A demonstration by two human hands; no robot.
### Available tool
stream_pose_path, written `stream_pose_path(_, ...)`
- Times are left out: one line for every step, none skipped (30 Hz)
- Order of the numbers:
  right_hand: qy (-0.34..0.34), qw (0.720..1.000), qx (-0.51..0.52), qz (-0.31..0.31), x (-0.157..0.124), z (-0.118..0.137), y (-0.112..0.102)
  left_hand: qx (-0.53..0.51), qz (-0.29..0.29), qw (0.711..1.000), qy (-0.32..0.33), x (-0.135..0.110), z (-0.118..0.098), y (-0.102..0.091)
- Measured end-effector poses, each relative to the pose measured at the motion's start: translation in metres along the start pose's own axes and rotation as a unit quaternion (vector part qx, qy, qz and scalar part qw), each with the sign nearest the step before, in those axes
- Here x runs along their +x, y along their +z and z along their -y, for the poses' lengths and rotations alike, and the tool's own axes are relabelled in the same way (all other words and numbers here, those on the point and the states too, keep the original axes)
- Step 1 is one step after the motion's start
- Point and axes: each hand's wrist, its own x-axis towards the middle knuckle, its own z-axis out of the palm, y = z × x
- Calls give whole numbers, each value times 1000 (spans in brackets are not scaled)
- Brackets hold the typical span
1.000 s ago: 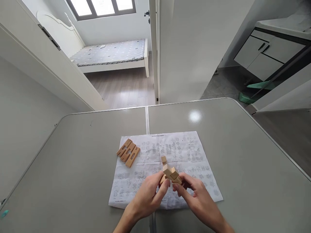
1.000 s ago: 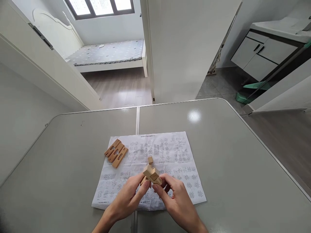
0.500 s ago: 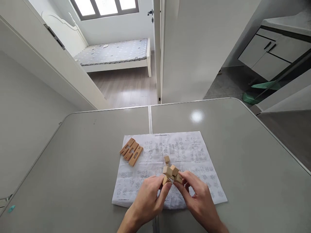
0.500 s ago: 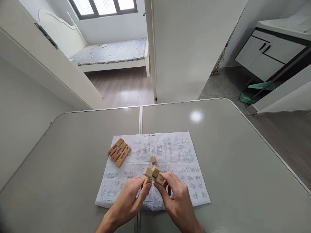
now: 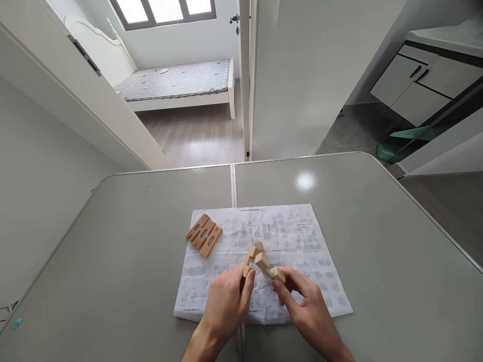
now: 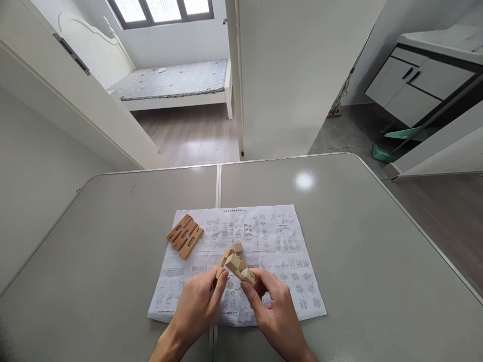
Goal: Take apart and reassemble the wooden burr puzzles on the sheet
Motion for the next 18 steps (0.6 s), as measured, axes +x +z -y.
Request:
stream_pose_path(10,1000,-9,-17,2,-2,0,27,-15,1000,-2,0,3,1)
stream_pose_path(20,999,-22,-35,3,-4,-1,53,-27,998,-5,1,5,1)
stream_pose_path(26,997,-38,-54,5,-8,-2,74,-35,997,-9,2,6,2)
stream_pose_path(30,995,-56,-72,6,-11,-2,90,-37,995,-14,2,7,2)
stream_pose_path(29,993,-73,-84,8,-16,-3,102,-36,994,-19,3,8,2)
stream_pose_path(27,991,-88,-94,8,-20,-3,109,-32,993,-23,4,8,2)
stream_pose_path(22,989,-104,-101,9,-25,-3,115,-27,993,-29,6,7,3)
stream_pose_path(19,986,-121,-111,9,-29,-2,120,-21,992,-34,7,7,3)
stream_pose_path(14,983,-136,-119,9,-33,-2,125,-14,991,-39,9,6,3)
stream_pose_path(11,981,-149,-125,10,-36,0,132,-6,990,-45,10,5,4)
stream_pose_path(7,979,-159,-130,10,-38,1,137,4,989,-50,12,3,4)
stream_pose_path(3,977,-169,-132,10,-40,2,142,15,988,-54,13,2,4)
stream_pose_path(-1,975,-177,-132,10,-41,4,146,26,987,-58,15,1,4)
stream_pose_path(-6,974,-183,-132,10,-41,5,148,37,986,-61,16,0,3)
stream_pose_path(-9,973,-188,-131,11,-41,6,149,48,986,-62,17,-1,2)
stream_pose_path(-12,973,-191,-130,11,-41,7,149,57,985,-63,18,-2,1)
stream_pose_path(-14,972,-194,-130,11,-41,8,150,67,984,-64,19,-3,0)
stream_pose_path(-15,971,-198,-130,12,-41,9,151,76,984,-64,20,-4,-1)
